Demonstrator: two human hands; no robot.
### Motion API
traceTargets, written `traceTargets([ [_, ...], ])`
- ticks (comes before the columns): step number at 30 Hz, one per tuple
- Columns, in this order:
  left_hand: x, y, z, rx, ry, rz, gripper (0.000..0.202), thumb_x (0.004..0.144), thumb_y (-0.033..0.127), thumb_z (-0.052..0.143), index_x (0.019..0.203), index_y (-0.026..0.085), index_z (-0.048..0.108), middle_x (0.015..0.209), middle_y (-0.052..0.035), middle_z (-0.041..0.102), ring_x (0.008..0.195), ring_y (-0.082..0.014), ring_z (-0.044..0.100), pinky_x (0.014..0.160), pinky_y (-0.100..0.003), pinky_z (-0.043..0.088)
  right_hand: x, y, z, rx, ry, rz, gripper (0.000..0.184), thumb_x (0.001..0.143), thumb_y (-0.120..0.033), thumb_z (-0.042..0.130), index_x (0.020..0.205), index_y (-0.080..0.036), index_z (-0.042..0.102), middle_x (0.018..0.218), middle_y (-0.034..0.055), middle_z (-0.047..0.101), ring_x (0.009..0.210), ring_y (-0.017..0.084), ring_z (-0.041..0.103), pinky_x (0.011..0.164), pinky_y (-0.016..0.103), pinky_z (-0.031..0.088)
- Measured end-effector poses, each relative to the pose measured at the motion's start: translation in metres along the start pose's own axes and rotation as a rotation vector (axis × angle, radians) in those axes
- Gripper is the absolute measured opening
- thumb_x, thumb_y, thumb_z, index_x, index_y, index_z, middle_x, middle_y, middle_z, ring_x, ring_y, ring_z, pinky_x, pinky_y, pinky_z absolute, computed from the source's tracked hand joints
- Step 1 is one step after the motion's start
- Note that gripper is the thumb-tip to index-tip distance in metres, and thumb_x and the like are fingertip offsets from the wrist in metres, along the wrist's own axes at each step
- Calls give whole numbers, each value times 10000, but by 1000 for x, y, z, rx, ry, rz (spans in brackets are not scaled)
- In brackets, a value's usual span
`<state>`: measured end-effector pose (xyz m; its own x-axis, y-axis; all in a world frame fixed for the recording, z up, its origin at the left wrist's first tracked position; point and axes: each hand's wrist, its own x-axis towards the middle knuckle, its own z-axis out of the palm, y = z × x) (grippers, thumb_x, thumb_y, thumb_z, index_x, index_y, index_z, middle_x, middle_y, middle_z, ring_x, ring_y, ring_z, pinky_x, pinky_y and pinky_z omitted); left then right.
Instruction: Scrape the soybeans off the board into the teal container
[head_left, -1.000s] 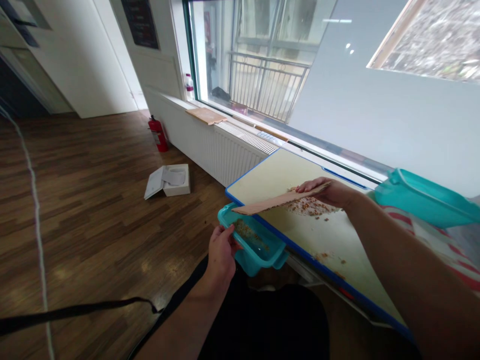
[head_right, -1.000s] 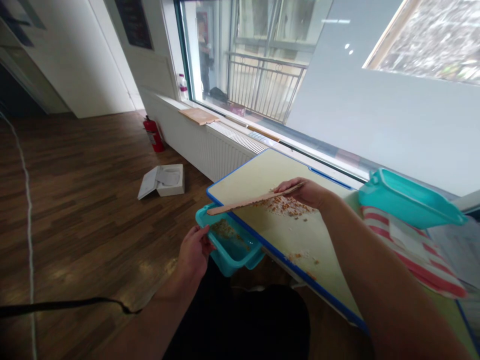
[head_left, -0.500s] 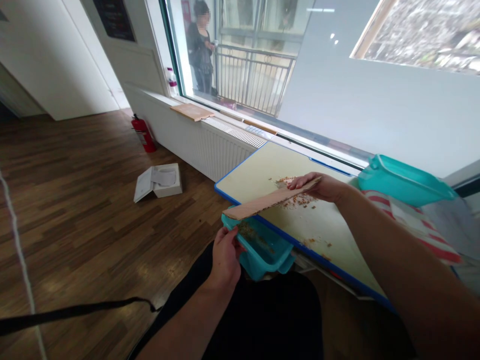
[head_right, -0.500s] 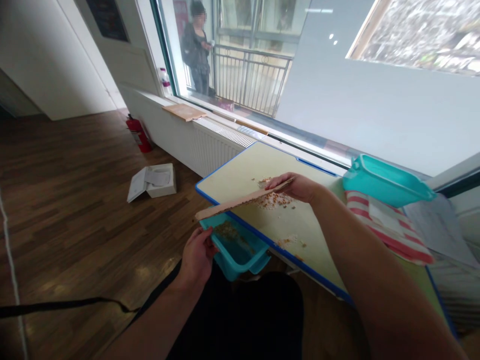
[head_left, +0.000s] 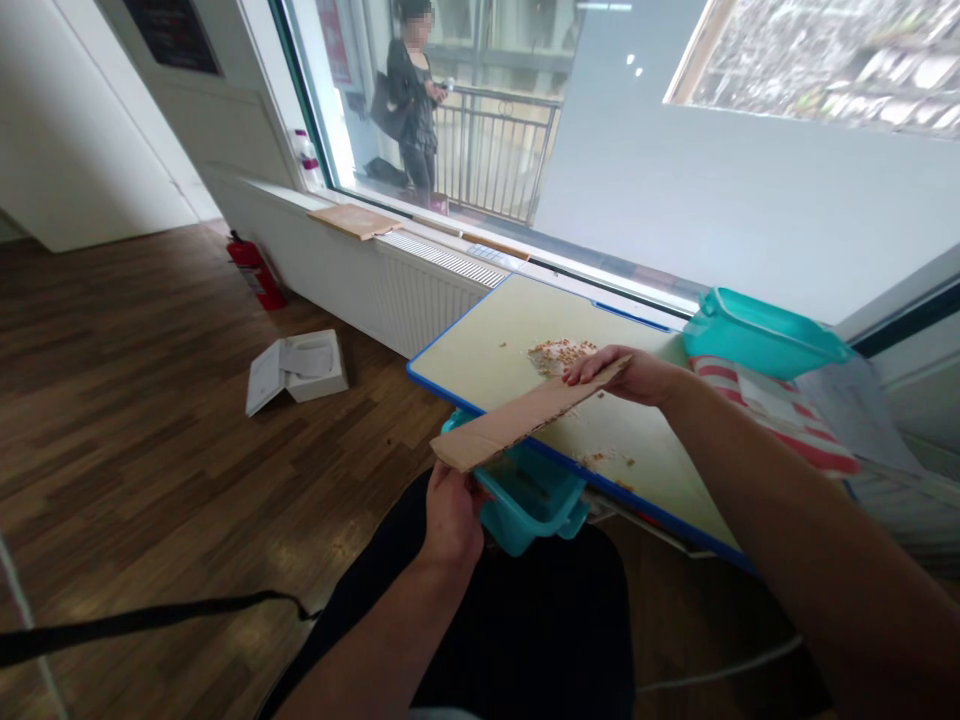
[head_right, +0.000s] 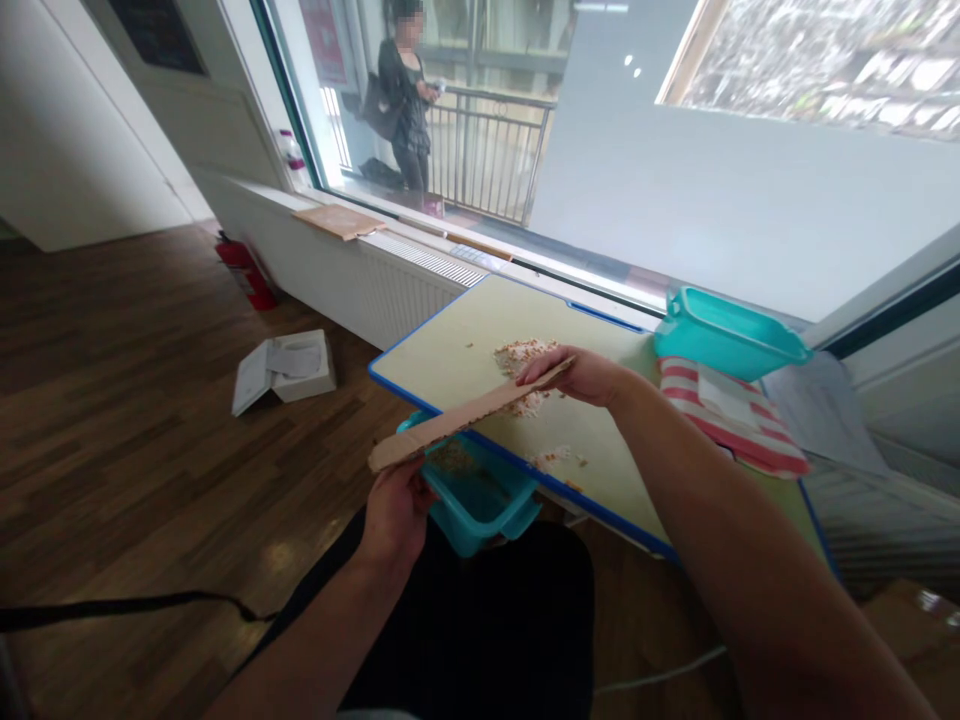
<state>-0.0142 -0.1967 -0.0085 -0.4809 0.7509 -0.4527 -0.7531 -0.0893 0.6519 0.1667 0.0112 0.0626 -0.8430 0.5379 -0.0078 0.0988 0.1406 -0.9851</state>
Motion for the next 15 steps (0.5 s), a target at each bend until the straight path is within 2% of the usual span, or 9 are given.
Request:
traceTargets([
  [5,-8,-11,3,9,-30,-14,178,612,193,629,779,141,597,558,18,561,430,-94,476,397,-205,338,-11,-2,8,-7,19,-13,192,566,-376,775,662,-229,696,810,28,689,879,182,612,848,346,473],
  [8,-10,-14,6,8,-13,-6,184,615,201,642,783,139,601,584,12,576,455,-103,489,411,-214,343,-18,-4,12,-3,6,-31,164,579,-350,774,671,-233,705,806,28,691,879,176,613,838,333,473],
  [12,-16,-16,8,20,-64,-1,173,596,226,679,719,143,589,606,3,579,490,-116,503,426,-222,356,-28,-8,19,2,9,-47,119,600,-320,762,672,-242,708,801,10,690,861,151,614,851,325,463],
  [15,-21,-21,8,20,-85,12,200,591,261,703,717,146,597,604,-2,571,532,-134,519,440,-229,371,-35,-11,23,15,34,-9,132,594,-338,760,663,-239,707,779,8,688,836,151,615,841,336,466],
])
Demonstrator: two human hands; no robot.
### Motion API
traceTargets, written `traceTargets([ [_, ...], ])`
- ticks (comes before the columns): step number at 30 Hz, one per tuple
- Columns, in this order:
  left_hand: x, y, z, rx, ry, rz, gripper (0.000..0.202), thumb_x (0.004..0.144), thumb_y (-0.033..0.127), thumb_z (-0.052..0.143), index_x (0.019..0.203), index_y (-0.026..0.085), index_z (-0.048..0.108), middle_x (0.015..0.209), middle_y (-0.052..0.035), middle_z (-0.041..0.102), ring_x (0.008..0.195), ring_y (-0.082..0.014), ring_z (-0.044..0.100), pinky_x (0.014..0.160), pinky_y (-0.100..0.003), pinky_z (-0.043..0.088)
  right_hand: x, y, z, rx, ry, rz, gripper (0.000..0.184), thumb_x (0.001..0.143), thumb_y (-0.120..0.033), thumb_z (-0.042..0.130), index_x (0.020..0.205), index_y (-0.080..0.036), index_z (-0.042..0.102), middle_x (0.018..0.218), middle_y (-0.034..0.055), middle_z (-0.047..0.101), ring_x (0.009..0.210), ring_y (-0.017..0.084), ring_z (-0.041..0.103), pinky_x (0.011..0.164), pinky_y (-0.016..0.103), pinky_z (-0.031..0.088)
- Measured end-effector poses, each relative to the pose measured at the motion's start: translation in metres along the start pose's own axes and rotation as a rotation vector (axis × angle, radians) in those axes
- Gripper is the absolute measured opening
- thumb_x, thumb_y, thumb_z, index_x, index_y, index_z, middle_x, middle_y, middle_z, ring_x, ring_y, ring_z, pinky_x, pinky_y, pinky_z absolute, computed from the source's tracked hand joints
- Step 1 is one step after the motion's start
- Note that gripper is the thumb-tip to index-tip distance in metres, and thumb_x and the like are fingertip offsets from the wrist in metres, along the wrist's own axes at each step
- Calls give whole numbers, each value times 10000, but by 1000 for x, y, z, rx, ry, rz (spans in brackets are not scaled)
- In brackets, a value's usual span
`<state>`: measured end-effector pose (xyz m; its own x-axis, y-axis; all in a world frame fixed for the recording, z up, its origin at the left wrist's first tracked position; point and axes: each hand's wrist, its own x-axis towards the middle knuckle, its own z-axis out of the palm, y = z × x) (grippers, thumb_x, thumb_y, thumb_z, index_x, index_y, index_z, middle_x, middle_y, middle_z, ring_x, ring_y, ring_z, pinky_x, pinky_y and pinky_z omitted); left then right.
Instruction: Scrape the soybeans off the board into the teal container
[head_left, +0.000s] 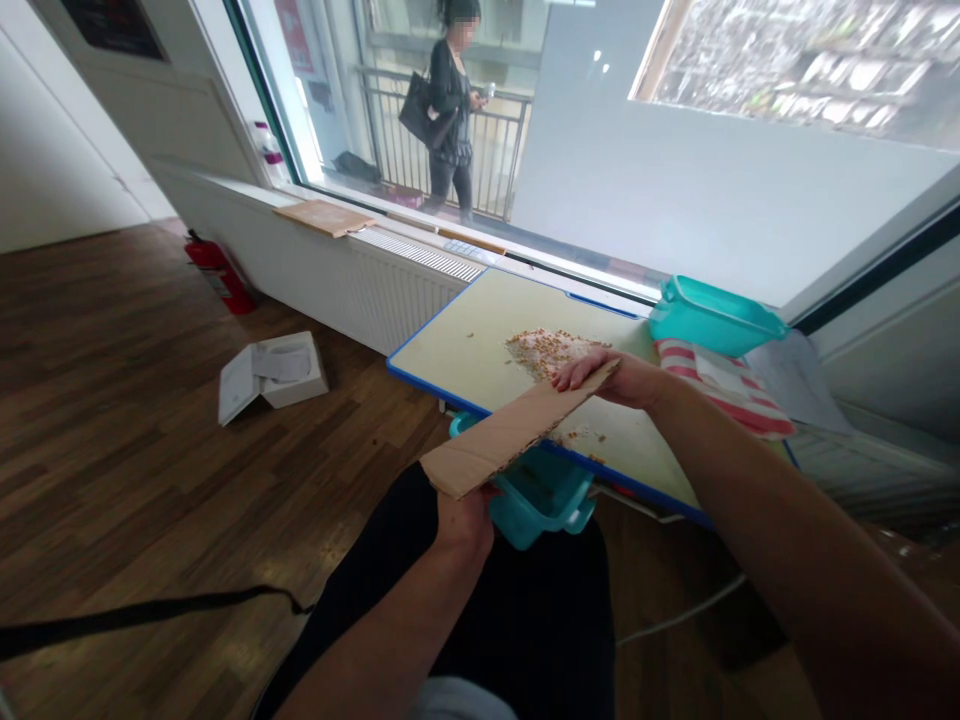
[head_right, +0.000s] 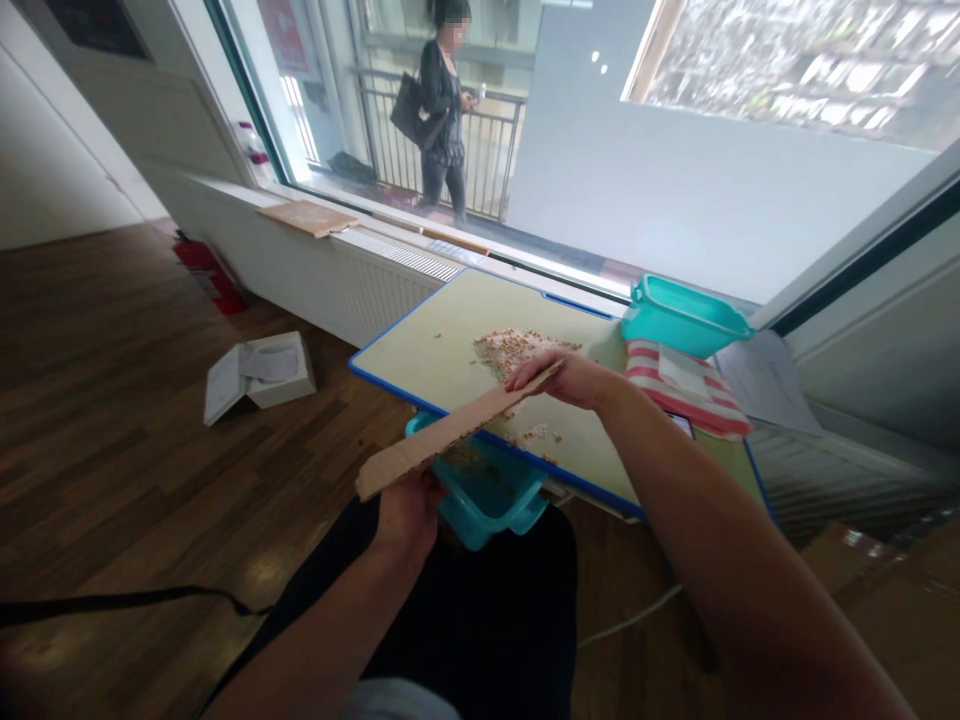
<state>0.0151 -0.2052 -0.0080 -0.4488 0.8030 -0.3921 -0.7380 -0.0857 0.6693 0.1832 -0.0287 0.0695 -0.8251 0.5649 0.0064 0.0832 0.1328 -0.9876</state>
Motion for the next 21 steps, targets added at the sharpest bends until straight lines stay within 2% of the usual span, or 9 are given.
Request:
traceTargets([
  [8,-6,-20,-4,2,22,-10,307,573,372,741,755,169,600,657,-13,585,565,-143,516,480,-252,399,-23,-4,5,-65,17,39,170,588,-365,756,678,-229,708,826,17,692,858,162,616,869,347,453],
  [15,-18,-32,6,45,101,-66,274,584,327,725,760,197,560,694,-2,579,584,-137,517,482,-238,388,-45,-2,10,-95,-2,-21,167,662,-370,711,741,-222,715,877,39,690,900,174,608,879,355,438],
  [21,-20,-30,12,32,-6,-108,274,600,325,709,788,171,582,700,-15,596,570,-135,527,473,-236,393,-57,0,17,-74,83,-16,211,641,-380,725,763,-208,716,885,54,691,919,189,604,897,373,427],
])
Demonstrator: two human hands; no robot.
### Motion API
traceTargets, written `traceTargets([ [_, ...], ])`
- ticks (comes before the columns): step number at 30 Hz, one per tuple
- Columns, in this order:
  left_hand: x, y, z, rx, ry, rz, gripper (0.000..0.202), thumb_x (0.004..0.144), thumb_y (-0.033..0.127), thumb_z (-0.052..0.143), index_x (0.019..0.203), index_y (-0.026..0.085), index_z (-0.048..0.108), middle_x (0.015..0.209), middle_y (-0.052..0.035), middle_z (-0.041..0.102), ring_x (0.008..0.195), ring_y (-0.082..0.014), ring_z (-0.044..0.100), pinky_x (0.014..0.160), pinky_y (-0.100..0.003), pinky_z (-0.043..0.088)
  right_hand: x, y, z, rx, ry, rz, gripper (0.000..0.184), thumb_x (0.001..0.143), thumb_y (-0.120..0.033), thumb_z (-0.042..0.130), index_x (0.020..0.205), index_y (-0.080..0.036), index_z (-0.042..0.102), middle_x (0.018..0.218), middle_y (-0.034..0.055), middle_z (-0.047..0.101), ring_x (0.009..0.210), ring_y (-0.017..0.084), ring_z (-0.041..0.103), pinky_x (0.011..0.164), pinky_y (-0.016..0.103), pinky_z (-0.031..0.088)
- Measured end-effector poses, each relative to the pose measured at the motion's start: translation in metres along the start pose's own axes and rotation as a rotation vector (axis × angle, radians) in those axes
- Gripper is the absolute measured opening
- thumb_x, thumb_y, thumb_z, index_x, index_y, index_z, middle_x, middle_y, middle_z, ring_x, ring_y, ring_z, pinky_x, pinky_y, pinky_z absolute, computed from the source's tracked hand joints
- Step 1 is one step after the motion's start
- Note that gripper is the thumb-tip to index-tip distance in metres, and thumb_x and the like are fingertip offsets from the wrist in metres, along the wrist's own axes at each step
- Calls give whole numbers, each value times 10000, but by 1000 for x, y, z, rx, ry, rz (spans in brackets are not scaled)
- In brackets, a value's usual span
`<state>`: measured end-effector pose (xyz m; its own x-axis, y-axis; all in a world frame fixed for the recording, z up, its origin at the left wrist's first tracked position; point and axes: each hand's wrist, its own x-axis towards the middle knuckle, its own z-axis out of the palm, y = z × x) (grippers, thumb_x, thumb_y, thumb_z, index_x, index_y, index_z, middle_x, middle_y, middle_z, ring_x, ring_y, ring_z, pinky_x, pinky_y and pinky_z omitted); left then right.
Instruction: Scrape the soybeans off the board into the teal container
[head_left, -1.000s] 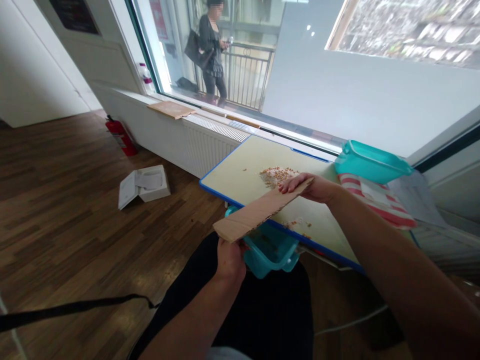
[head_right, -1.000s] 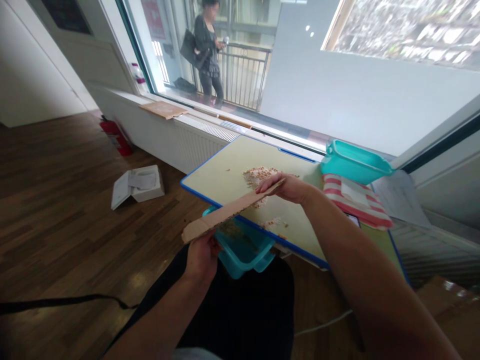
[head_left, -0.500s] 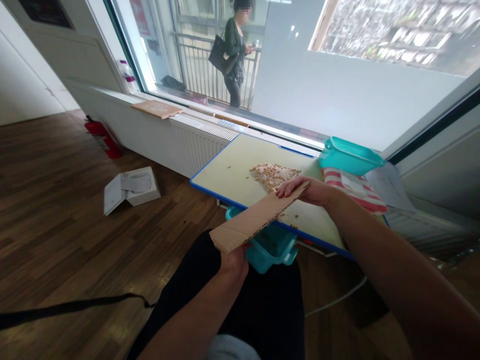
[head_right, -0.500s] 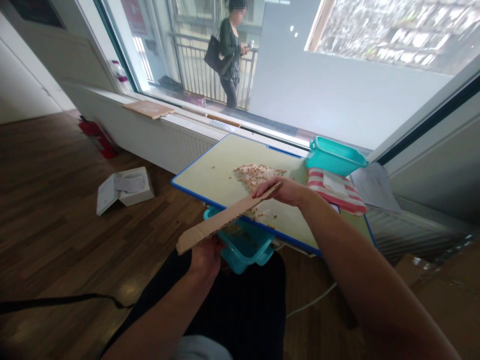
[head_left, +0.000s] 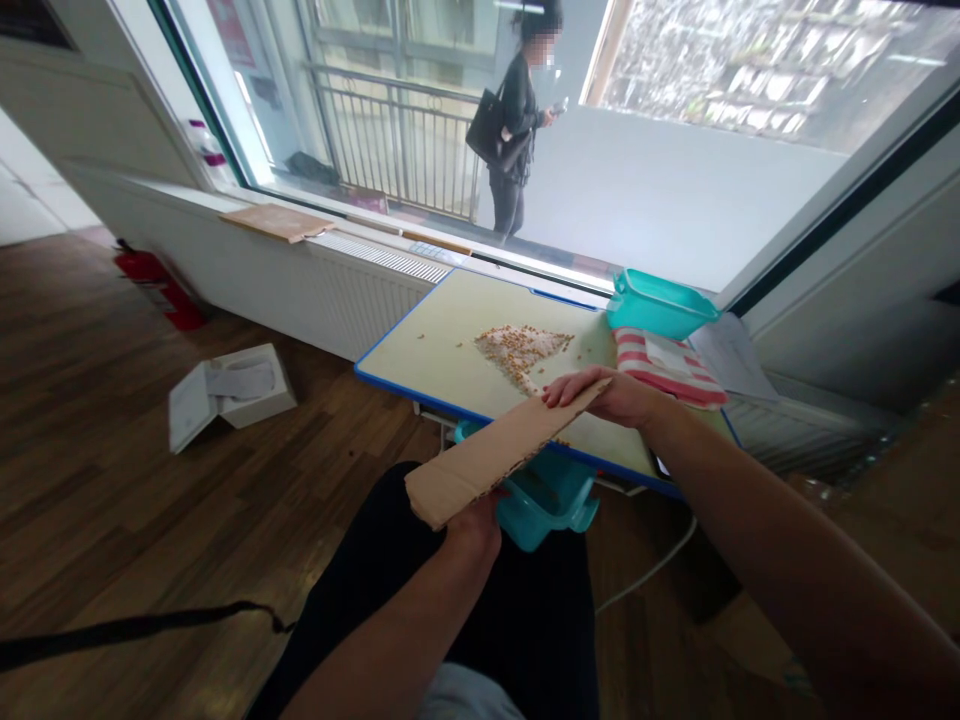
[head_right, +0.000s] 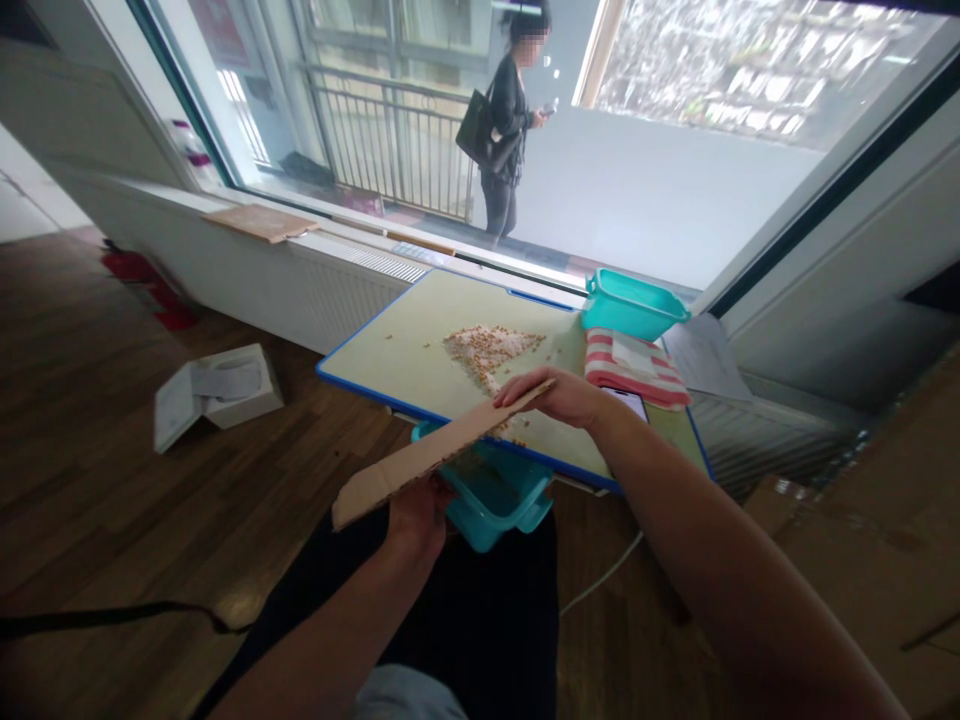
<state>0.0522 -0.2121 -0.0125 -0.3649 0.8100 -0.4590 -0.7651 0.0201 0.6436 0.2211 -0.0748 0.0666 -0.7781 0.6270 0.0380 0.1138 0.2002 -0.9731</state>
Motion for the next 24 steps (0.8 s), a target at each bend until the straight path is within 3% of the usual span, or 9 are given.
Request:
traceTargets([
  [5,6,5,-1,-5,-30,-53,222,609,235,685,777,159,562,627,11,576,498,-105,510,430,-203,359,-7,-1,3,114,162,-26,176,581,-328,767,727,-252,704,891,27,692,949,210,601,894,386,442],
  [9,12,5,-5,38,-18,-81,219,618,238,685,676,167,486,491,60,465,396,-72,423,390,-190,335,-28,-11,5,93,463,33,180,576,-319,757,741,-271,703,907,14,689,938,221,608,867,371,470],
  [12,15,6,-5,41,-10,-101,228,627,242,682,695,169,478,496,64,463,398,-69,424,387,-185,342,-63,-25,17,-90,806,52,242,581,-311,750,817,-290,701,912,8,690,927,249,615,867,407,476],
  [15,16,7,-5,27,-29,-114,241,627,250,691,715,169,482,514,62,470,414,-66,431,395,-181,351,-101,-37,44,-378,1105,112,319,616,-341,727,927,-293,677,968,24,683,950,288,612,854,470,482],
  [18,18,4,-6,19,-53,-112,249,622,252,704,740,169,500,553,57,486,435,-61,439,404,-173,355,-123,-40,73,-564,1292,249,340,683,-406,657,1003,-292,643,991,33,679,954,294,614,841,469,485],
  [21,20,0,-9,29,-71,-126,245,626,256,706,758,173,517,579,55,489,461,-66,452,410,-173,358,-120,-31,90,-737,1405,427,345,729,-471,578,984,-248,644,963,82,681,950,313,610,798,446,486],
  [24,22,-4,-11,22,-68,-125,239,628,258,708,747,175,517,584,58,478,472,-65,449,421,-175,363,-102,-17,90,-827,1406,493,386,770,-507,486,965,-212,641,952,139,672,955,328,601,767,434,477],
])
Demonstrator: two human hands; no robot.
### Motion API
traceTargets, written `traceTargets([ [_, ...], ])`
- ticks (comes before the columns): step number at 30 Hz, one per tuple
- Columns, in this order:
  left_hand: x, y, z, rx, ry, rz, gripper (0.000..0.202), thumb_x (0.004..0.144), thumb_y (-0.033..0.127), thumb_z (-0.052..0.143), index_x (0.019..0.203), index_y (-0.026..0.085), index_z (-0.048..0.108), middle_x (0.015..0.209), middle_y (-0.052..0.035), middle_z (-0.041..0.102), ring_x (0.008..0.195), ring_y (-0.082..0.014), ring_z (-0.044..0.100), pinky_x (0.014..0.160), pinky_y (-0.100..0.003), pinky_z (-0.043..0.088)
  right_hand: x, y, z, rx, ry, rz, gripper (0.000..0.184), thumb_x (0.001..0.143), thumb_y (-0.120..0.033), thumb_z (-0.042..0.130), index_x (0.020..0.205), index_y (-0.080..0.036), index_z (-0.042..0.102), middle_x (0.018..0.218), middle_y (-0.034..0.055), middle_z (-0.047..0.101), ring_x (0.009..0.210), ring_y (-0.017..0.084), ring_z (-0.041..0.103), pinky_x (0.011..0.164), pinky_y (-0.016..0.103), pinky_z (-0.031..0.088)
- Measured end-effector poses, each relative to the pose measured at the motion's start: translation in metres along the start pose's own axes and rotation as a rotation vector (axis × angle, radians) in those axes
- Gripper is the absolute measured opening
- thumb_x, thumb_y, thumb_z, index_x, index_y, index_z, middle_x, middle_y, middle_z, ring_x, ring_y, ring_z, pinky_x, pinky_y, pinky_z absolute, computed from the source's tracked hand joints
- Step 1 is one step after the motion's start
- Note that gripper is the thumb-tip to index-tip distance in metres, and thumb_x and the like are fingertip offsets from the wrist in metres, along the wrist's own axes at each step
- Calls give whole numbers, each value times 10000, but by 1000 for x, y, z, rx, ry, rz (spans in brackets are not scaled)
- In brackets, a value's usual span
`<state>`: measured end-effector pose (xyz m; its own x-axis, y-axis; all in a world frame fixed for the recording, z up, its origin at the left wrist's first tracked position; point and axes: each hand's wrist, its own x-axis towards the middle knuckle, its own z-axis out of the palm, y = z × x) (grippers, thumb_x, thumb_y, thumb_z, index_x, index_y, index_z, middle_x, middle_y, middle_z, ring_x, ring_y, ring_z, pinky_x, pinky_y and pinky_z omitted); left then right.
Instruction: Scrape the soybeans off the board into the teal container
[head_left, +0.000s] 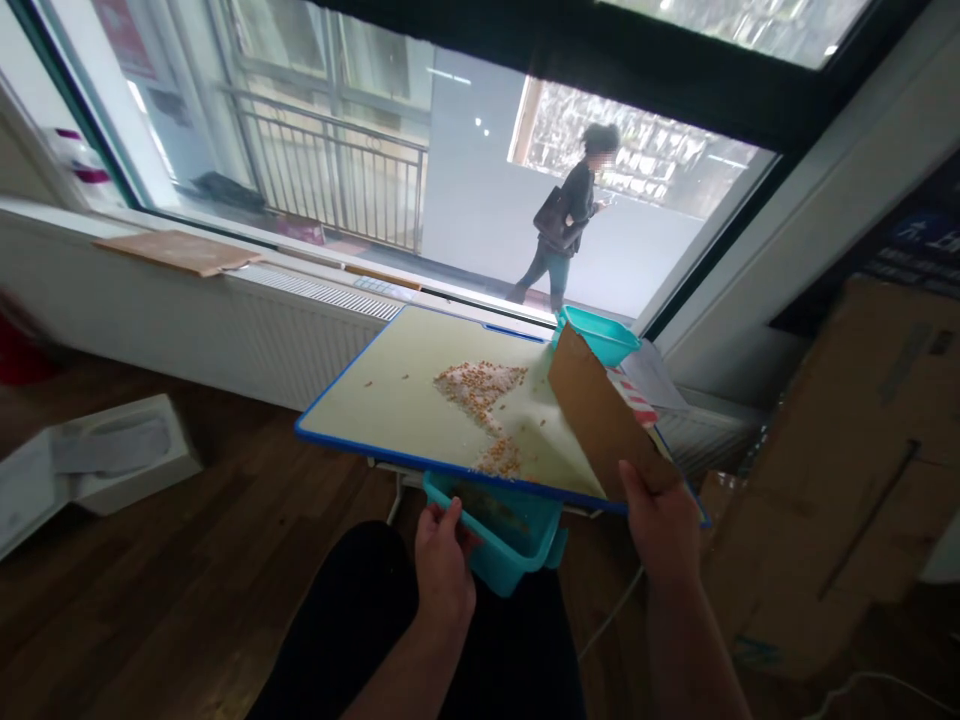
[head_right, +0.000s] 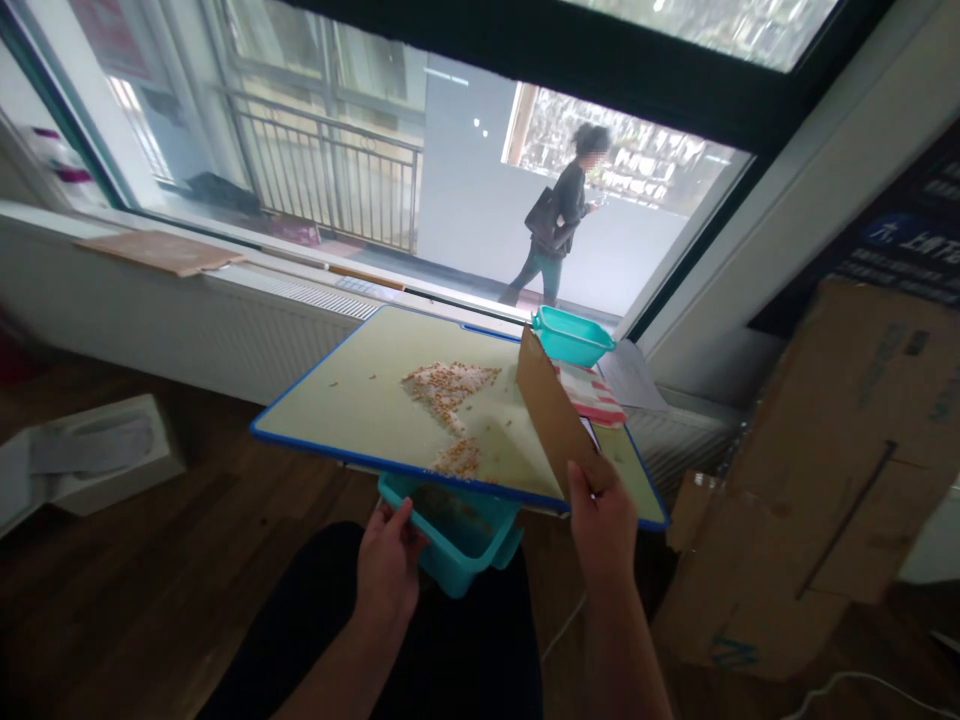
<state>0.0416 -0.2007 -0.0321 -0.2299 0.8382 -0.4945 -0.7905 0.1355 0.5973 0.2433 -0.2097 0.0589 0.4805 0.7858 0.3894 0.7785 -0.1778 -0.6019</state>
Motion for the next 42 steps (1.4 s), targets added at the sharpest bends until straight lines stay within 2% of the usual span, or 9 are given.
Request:
traceTargets([
  [3,2,-2,0,-5,5,6,232,639,260,704,751,179,518,600,57,481,482,-62,452,439,-174,365,10,-4,19,-72,22,-13,442,781,-523,447,1013,-189,619,944,173,662,919,335,608,753,441,465],
  [7,5,-4,2,4,0,-10,213,660,257,692,768,182,526,638,44,505,513,-66,469,466,-176,372,20,-4,33,-159,42,-5,484,769,-559,443,1002,-174,623,857,180,669,805,331,626,681,428,464],
  [11,8,-5,1,1,-7,-25,198,677,257,685,772,189,526,643,41,510,528,-71,481,478,-179,379,18,3,36,-172,-6,23,496,768,-581,431,948,-175,651,825,178,673,790,340,626,657,431,463],
  [15,10,-7,-5,10,-13,-47,193,678,264,687,774,198,533,658,34,526,542,-86,504,491,-195,395,21,0,33,-117,21,5,504,781,-581,420,971,-180,659,909,182,673,913,345,610,727,430,456],
  [19,12,-10,-8,-14,7,-70,194,671,250,689,762,199,525,670,30,536,554,-93,515,499,-200,404,54,-10,41,-71,102,29,590,773,-582,429,1027,-97,646,977,220,656,988,349,585,764,413,442],
  [26,18,-12,-11,-23,26,-95,214,672,261,681,808,185,534,703,11,560,589,-107,543,518,-208,424,123,-9,96,-86,66,-37,450,772,-446,465,947,-84,667,788,167,687,772,270,635,615,306,412],
  [31,24,-11,-15,-30,75,-147,206,666,232,675,794,174,524,689,0,569,591,-119,553,527,-223,437,147,-8,114,-188,17,-47,403,777,-404,477,937,-92,675,848,170,688,762,251,634,611,293,402],
  [35,25,-8,-15,-26,79,-152,215,659,234,676,802,174,527,699,-4,572,583,-122,554,518,-229,437,149,-7,121,-188,-6,-49,366,759,-356,512,936,-79,674,848,175,689,777,254,638,612,288,416],
  [42,28,-2,-17,-20,63,-179,220,659,242,678,806,174,530,716,-8,577,613,-128,564,530,-227,436,130,-1,121,-124,-77,-140,323,752,-355,528,902,-110,675,790,133,696,775,244,642,659,301,451],
])
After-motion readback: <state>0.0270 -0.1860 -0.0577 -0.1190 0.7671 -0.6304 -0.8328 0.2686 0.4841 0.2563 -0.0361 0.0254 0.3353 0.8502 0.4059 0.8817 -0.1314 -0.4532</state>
